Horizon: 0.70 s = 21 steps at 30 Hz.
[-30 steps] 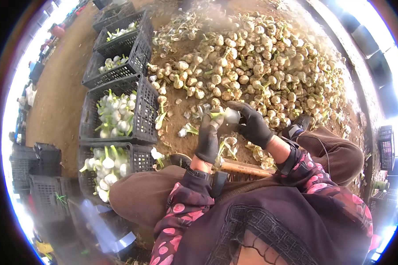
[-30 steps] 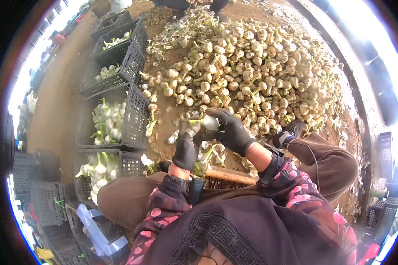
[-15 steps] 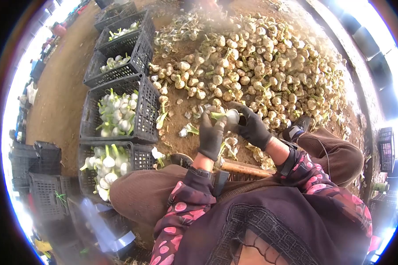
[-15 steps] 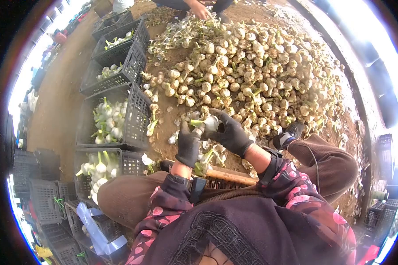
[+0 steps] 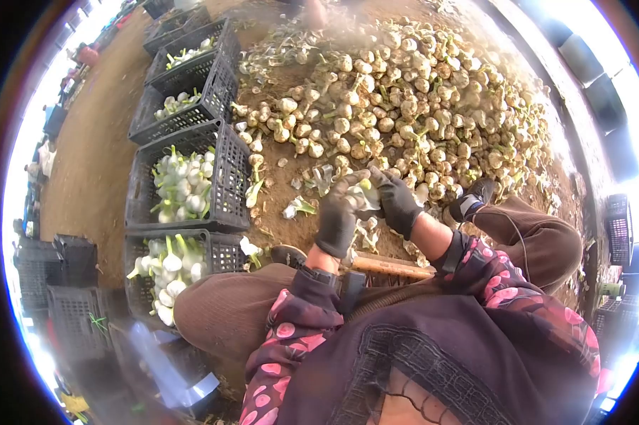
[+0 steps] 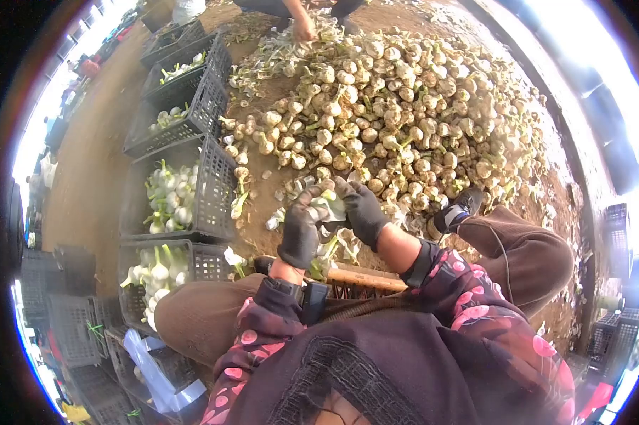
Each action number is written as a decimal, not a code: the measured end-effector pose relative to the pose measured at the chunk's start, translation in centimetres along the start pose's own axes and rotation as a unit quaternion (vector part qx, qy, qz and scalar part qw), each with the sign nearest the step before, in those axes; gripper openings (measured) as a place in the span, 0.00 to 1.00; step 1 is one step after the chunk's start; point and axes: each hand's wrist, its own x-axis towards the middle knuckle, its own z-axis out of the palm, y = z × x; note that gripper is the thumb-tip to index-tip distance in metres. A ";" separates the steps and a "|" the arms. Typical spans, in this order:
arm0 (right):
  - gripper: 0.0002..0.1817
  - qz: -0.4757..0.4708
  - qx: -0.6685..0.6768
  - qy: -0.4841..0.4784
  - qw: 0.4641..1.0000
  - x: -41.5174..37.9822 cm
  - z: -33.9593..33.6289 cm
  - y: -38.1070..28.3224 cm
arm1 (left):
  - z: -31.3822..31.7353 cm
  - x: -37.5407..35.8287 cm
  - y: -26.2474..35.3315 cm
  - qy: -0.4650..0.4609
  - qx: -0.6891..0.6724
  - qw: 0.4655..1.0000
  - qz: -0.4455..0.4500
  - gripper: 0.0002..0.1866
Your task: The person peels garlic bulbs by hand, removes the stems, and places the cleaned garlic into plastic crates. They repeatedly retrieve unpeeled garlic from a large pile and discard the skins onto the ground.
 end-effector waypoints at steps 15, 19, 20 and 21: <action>0.18 -0.068 0.183 -0.215 0.957 0.7 -3.2 -2.0 | -2.7 0.8 -1.6 -0.001 0.528 0.839 -0.128 0.38; 0.16 -0.054 0.143 -0.167 0.974 0.3 -3.1 -1.9 | -0.4 -0.3 0.9 -0.053 -0.093 0.984 -0.140 0.32; 0.16 -0.038 0.102 -0.165 0.980 -0.2 -2.7 -2.2 | 0.1 -0.3 0.5 -0.050 -0.091 0.985 -0.140 0.32; 0.16 -0.022 0.060 -0.163 0.985 -0.5 -2.4 -2.2 | 0.4 -0.1 -0.3 -0.052 -0.081 0.991 -0.093 0.33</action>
